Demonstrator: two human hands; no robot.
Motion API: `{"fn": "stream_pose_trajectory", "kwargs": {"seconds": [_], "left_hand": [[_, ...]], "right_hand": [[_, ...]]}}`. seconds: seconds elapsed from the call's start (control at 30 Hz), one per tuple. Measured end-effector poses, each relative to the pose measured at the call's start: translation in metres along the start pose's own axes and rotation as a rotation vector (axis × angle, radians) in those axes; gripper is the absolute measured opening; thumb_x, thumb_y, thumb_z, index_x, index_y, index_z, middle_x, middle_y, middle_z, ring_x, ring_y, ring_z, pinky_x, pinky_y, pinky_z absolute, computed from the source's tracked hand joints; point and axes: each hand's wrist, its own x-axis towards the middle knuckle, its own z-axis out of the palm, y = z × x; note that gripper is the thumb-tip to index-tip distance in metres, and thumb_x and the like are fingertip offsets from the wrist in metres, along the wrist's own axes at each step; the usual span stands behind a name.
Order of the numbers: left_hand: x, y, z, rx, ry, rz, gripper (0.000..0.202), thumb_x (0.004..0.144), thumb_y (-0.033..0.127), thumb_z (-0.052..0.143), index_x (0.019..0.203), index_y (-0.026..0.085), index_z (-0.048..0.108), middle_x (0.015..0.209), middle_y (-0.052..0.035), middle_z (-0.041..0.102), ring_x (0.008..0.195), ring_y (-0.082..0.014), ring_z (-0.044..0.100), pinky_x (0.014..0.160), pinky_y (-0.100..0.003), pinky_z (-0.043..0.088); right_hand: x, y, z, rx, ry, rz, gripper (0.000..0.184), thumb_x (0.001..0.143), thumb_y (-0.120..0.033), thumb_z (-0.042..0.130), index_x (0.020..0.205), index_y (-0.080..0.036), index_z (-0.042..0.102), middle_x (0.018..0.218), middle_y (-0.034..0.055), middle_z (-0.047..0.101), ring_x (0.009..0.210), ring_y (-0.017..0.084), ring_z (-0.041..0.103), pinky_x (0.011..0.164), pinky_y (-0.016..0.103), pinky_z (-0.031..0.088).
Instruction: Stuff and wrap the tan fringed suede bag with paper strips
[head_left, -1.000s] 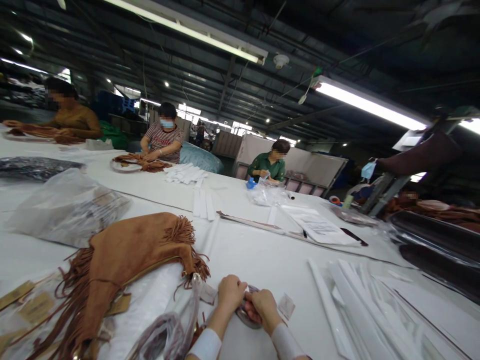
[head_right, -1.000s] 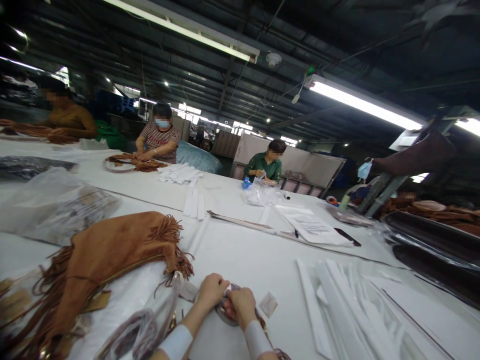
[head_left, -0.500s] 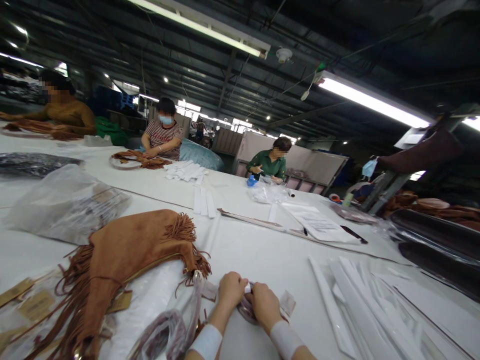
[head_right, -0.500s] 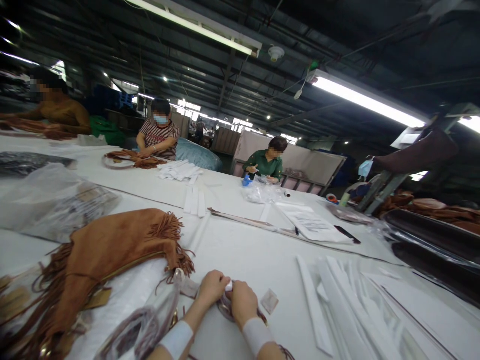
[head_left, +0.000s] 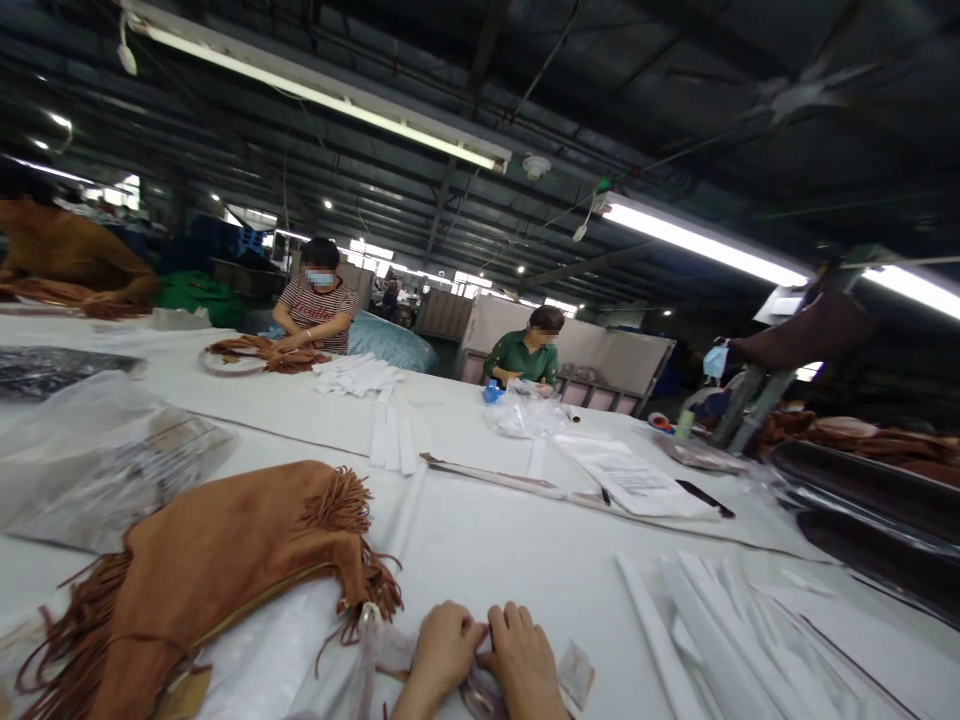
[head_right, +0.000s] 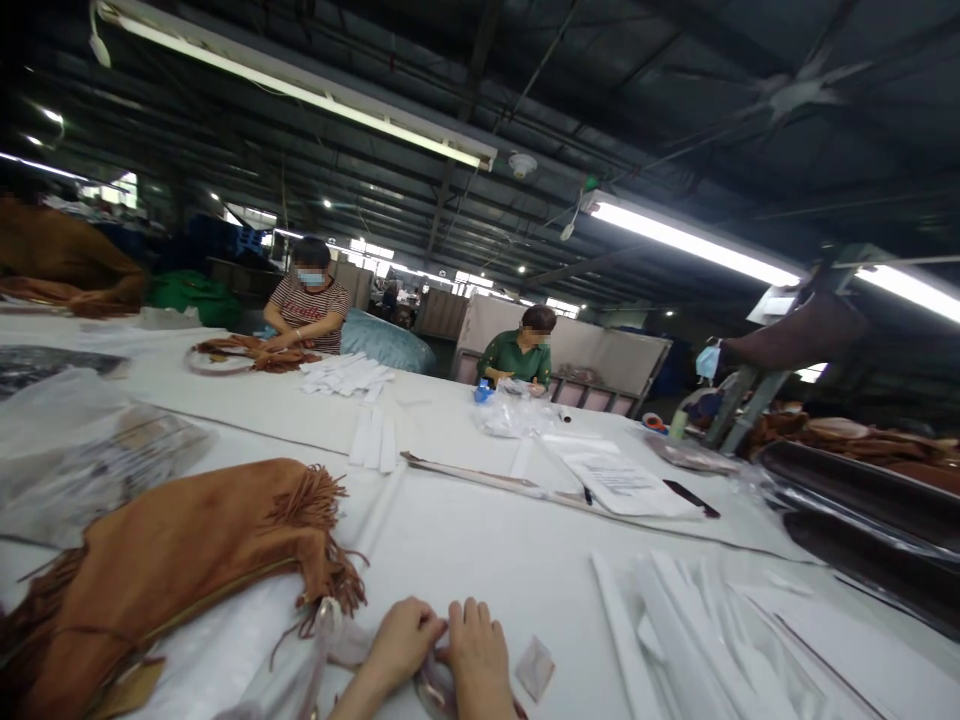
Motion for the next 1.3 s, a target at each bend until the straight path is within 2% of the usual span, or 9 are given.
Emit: {"fn": "stream_pose_trajectory", "kwargs": {"seconds": [0.13, 0.2, 0.33, 0.43, 0.57, 0.73, 1.0, 1.13, 1.3], "left_hand": [[0.000, -0.007, -0.003, 0.006, -0.046, 0.036, 0.025, 0.077, 0.033, 0.055, 0.088, 0.017, 0.071, 0.095, -0.0090, 0.069, 0.090, -0.0211, 0.058, 0.078, -0.029, 0.037], [0.003, -0.011, -0.004, -0.001, -0.074, 0.054, 0.028, 0.077, 0.033, 0.053, 0.091, 0.017, 0.071, 0.097, -0.0088, 0.069, 0.091, -0.0210, 0.057, 0.078, -0.028, 0.037], [0.009, -0.017, -0.006, -0.031, -0.149, 0.094, 0.028, 0.077, 0.034, 0.052, 0.084, 0.016, 0.071, 0.084, -0.0046, 0.069, 0.080, -0.0184, 0.056, 0.070, -0.026, 0.037], [0.012, -0.018, -0.007, -0.048, -0.188, 0.116, 0.028, 0.076, 0.033, 0.050, 0.079, 0.014, 0.071, 0.072, -0.0015, 0.066, 0.071, -0.0162, 0.054, 0.063, -0.025, 0.035], [0.012, -0.017, -0.010, -0.052, -0.199, 0.147, 0.034, 0.080, 0.035, 0.045, 0.078, 0.013, 0.071, 0.070, -0.0012, 0.065, 0.070, -0.0155, 0.053, 0.063, -0.025, 0.035], [0.011, -0.016, -0.012, -0.028, -0.196, 0.164, 0.038, 0.083, 0.034, 0.040, 0.082, 0.014, 0.072, 0.079, -0.0033, 0.069, 0.076, -0.0165, 0.056, 0.068, -0.025, 0.038], [0.003, -0.010, -0.015, 0.070, -0.169, 0.151, 0.029, 0.078, 0.034, 0.051, 0.091, 0.015, 0.070, 0.091, -0.0065, 0.069, 0.084, -0.0183, 0.058, 0.072, -0.026, 0.038], [-0.002, -0.005, -0.017, 0.141, -0.175, 0.161, 0.025, 0.078, 0.030, 0.050, 0.086, 0.016, 0.069, 0.088, -0.0065, 0.068, 0.083, -0.0184, 0.057, 0.073, -0.026, 0.038], [-0.007, -0.001, -0.012, 0.243, -0.154, 0.157, 0.026, 0.080, 0.026, 0.049, 0.095, 0.014, 0.066, 0.100, -0.0114, 0.065, 0.094, -0.0221, 0.057, 0.082, -0.030, 0.039]], "right_hand": [[-0.003, 0.004, -0.004, 0.153, -0.038, 0.003, 0.023, 0.076, -0.009, 0.058, 0.097, -0.018, 0.060, 0.103, 0.0139, 0.062, 0.101, 0.031, 0.055, 0.083, 0.041, 0.044], [-0.005, 0.011, -0.006, 0.268, -0.075, -0.023, 0.032, 0.073, -0.007, 0.057, 0.103, -0.019, 0.060, 0.108, 0.0102, 0.062, 0.105, 0.026, 0.055, 0.089, 0.036, 0.043], [-0.011, 0.029, -0.007, 0.484, -0.139, -0.025, 0.044, 0.075, -0.011, 0.053, 0.119, -0.019, 0.055, 0.116, 0.0073, 0.063, 0.109, 0.019, 0.057, 0.096, 0.030, 0.041], [-0.013, 0.035, -0.007, 0.593, -0.162, -0.001, 0.037, 0.079, -0.018, 0.050, 0.115, -0.018, 0.059, 0.116, 0.0083, 0.066, 0.109, 0.020, 0.059, 0.096, 0.030, 0.042], [-0.010, 0.034, -0.008, 0.685, -0.177, 0.007, 0.030, 0.084, -0.026, 0.047, 0.108, -0.017, 0.064, 0.108, 0.0077, 0.070, 0.103, 0.020, 0.062, 0.092, 0.030, 0.044], [-0.008, 0.035, -0.006, 0.723, -0.179, 0.020, 0.031, 0.083, -0.029, 0.051, 0.107, -0.016, 0.064, 0.109, 0.0093, 0.069, 0.103, 0.021, 0.061, 0.092, 0.031, 0.044], [-0.013, 0.029, 0.001, 0.691, -0.133, 0.031, 0.027, 0.083, -0.025, 0.051, 0.106, -0.017, 0.063, 0.105, 0.0099, 0.067, 0.101, 0.022, 0.059, 0.092, 0.033, 0.042], [-0.016, 0.025, 0.000, 0.672, -0.102, 0.032, 0.025, 0.084, -0.022, 0.050, 0.105, -0.017, 0.063, 0.104, 0.0098, 0.066, 0.100, 0.023, 0.058, 0.091, 0.034, 0.042], [-0.020, 0.024, 0.000, 0.664, -0.062, 0.037, 0.023, 0.083, -0.020, 0.052, 0.102, -0.019, 0.064, 0.099, 0.0090, 0.067, 0.095, 0.023, 0.060, 0.088, 0.035, 0.044]]}}
